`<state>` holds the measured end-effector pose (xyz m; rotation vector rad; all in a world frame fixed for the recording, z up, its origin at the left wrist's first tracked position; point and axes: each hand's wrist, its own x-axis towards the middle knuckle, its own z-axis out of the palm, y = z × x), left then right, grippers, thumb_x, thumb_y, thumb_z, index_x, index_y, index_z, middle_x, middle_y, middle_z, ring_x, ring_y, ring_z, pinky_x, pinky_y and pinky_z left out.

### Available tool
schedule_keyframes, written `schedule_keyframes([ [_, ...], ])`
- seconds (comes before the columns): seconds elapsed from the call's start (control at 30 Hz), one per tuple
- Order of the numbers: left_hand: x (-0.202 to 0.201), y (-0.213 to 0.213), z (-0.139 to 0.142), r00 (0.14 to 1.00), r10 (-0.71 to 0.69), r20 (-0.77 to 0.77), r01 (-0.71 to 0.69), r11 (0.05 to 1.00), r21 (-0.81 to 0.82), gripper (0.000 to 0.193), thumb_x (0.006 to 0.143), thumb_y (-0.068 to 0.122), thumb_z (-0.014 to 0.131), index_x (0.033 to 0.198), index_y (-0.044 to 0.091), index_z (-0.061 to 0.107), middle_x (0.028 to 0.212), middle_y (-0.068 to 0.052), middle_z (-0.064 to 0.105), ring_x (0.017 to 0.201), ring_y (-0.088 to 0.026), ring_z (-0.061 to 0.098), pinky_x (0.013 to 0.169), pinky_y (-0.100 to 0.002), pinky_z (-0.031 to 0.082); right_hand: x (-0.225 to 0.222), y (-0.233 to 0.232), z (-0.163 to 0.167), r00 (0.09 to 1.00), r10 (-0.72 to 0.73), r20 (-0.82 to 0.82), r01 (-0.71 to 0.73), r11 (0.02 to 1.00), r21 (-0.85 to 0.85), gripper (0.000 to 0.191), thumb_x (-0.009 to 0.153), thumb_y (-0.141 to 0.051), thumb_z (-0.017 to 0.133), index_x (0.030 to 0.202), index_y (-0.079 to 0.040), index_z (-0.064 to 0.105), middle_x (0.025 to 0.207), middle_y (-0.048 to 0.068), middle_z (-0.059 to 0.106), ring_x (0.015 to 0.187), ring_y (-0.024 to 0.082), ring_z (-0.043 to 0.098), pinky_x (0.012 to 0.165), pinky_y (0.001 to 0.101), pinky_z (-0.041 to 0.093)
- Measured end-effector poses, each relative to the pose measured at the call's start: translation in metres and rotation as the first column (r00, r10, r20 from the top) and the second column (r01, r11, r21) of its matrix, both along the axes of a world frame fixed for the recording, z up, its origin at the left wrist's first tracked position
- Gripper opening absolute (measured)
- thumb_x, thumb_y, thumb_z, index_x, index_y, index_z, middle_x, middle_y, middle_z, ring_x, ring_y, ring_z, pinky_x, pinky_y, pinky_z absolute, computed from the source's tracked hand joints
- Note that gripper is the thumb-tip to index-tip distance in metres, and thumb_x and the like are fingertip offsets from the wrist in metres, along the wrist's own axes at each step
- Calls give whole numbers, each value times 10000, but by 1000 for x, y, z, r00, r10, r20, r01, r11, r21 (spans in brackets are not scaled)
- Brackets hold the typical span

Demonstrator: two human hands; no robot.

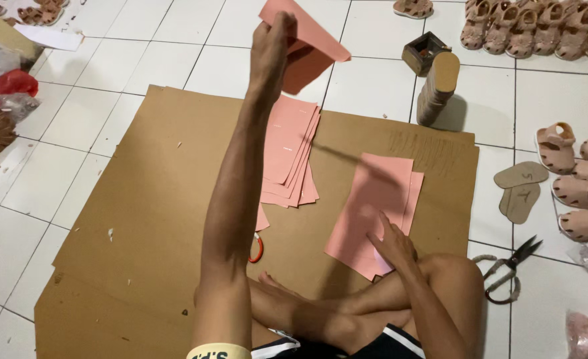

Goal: The person sits on the floor and wipes pink shoe insoles one by one with a white cloth. They handle each insole individually, wipe it, and place it into a separate stack. Scissors and other insoles are visible nearby.

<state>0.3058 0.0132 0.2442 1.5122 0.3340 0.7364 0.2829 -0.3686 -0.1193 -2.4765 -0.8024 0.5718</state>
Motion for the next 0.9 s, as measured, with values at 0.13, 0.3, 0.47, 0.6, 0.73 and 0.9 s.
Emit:
schedule_keyframes([
  [0.13,-50,47,-70,997,73,5,-73,997,1,372,1081,320,525,938,-19,478,914,-108,454,808,-173,547,909,-454,725,1,1,1,1000,-1,-21,0,999,-49,878,876,-548,655,1610,-213,311,1254,191,662,1115,389,666,927,515,541],
  [0.3,-140,58,-211,926,234,-295,-306,923,-231,347,939,319,630,1022,-17,605,990,-71,633,848,-197,670,760,-412,650,-5,0,21,996,-38,-78,39,999,7,858,878,-549,656,1593,-201,335,1263,201,647,1118,393,654,935,516,529],
  [0.47,-207,-36,-314,658,621,-427,-322,744,586,557,988,328,712,1251,-129,534,1264,-291,580,1123,-404,626,929,-491,530,-6,4,36,845,-380,-377,450,886,114,795,854,-515,673,1421,-44,374,1414,197,467,1107,391,644,678,550,602],
  [0.6,-206,-163,-357,811,390,-436,-110,833,542,361,969,210,696,1248,10,583,1182,-193,655,1004,-356,669,868,-435,563,17,21,35,933,-305,191,240,923,300,427,994,-296,680,1272,7,563,1281,253,567,1118,445,605,945,518,506],
  [0.73,-197,-235,-372,829,240,-506,158,766,623,467,920,197,692,1331,12,571,1443,-222,550,1337,-427,492,1105,-476,411,31,42,28,942,-271,198,194,921,336,204,947,-117,649,1125,-20,674,1190,176,642,1080,376,630,889,488,525],
  [0.9,-204,-242,-378,802,173,-571,278,739,614,570,946,222,672,1441,-8,507,1554,-211,454,1454,-415,374,1208,-478,302,-17,42,20,970,98,222,-179,907,382,129,971,-64,638,1048,-26,734,1068,137,690,1022,309,652,900,417,557],
])
